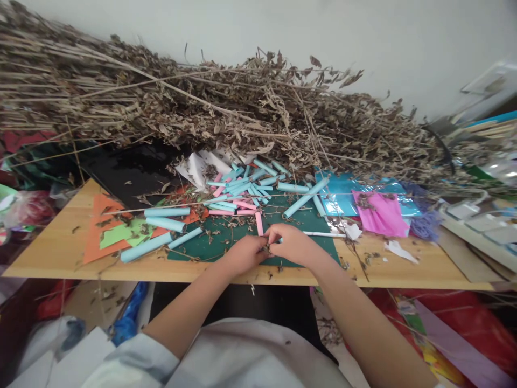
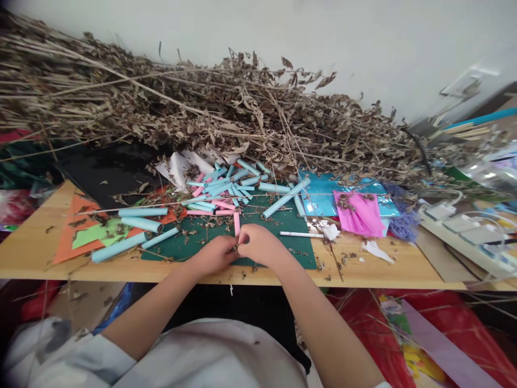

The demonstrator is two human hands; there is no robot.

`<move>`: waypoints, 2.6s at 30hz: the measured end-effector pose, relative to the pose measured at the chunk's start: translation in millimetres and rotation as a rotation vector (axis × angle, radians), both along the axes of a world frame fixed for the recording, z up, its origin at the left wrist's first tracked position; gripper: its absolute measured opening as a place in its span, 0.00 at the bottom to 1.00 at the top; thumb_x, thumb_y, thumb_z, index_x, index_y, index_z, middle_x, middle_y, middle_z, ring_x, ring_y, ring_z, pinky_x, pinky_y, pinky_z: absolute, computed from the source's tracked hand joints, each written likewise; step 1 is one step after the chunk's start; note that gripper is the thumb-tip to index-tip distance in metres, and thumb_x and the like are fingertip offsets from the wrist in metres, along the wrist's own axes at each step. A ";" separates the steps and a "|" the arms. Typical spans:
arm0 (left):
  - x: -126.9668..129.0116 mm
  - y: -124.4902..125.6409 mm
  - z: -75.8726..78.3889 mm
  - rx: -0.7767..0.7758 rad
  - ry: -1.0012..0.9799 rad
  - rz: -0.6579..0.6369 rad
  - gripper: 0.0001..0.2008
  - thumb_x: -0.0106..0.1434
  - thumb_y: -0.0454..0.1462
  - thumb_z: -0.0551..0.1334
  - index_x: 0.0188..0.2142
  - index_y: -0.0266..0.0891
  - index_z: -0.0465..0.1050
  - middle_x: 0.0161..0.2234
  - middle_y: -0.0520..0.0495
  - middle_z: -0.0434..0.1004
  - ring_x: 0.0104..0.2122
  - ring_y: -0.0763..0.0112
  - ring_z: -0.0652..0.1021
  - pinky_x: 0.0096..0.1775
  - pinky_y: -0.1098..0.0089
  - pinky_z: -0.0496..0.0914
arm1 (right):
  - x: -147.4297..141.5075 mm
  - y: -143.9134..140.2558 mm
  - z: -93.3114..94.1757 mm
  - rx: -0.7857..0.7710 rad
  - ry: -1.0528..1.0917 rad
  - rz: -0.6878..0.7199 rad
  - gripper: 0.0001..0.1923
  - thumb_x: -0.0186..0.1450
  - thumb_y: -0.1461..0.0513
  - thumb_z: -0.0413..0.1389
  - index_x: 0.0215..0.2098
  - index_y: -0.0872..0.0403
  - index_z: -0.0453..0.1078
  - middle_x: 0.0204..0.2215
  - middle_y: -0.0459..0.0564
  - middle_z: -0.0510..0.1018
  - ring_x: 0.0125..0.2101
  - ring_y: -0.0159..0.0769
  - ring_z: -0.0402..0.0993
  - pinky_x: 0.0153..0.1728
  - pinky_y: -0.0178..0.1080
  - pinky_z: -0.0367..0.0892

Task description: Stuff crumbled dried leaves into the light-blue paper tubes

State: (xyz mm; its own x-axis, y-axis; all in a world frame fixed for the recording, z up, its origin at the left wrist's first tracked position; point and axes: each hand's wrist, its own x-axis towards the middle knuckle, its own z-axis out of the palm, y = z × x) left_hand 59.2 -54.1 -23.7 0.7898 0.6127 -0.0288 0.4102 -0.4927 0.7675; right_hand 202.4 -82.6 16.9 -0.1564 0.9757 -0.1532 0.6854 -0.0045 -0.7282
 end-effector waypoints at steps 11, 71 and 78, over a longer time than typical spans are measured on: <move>-4.4 3.7 -0.2 -0.029 -0.038 0.005 0.07 0.54 0.36 0.55 0.31 0.35 0.69 0.31 0.46 0.73 0.30 0.69 0.71 0.33 0.74 0.62 | -20.9 18.9 22.8 0.045 -0.356 0.103 0.09 0.40 0.72 0.52 0.11 0.53 0.60 0.13 0.43 0.63 0.15 0.28 0.58 0.17 0.32 0.49; -24.5 -19.9 34.5 -0.892 -0.391 0.242 0.14 0.47 0.36 0.62 0.35 0.34 0.67 0.20 0.53 0.68 0.18 0.80 0.70 0.23 0.77 0.66 | -11.8 -56.8 -21.8 0.231 -0.147 0.098 0.06 0.60 0.62 0.44 0.33 0.55 0.61 0.29 0.49 0.72 0.30 0.35 0.67 0.27 0.33 0.56; -27.8 -19.4 35.5 -0.873 -0.357 0.239 0.11 0.48 0.36 0.62 0.31 0.32 0.68 0.20 0.51 0.71 0.19 0.79 0.72 0.24 0.76 0.67 | -11.8 -56.8 -20.8 0.224 -0.168 0.136 0.07 0.61 0.61 0.44 0.33 0.55 0.60 0.29 0.48 0.72 0.31 0.34 0.67 0.27 0.32 0.54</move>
State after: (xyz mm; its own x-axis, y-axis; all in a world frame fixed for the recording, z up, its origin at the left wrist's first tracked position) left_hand 31.4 -73.5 11.8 0.6978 0.6347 -0.3320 0.0978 0.3748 0.9219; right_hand 190.6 -139.4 -3.9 -0.2783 0.9601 0.0285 0.7794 0.2431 -0.5774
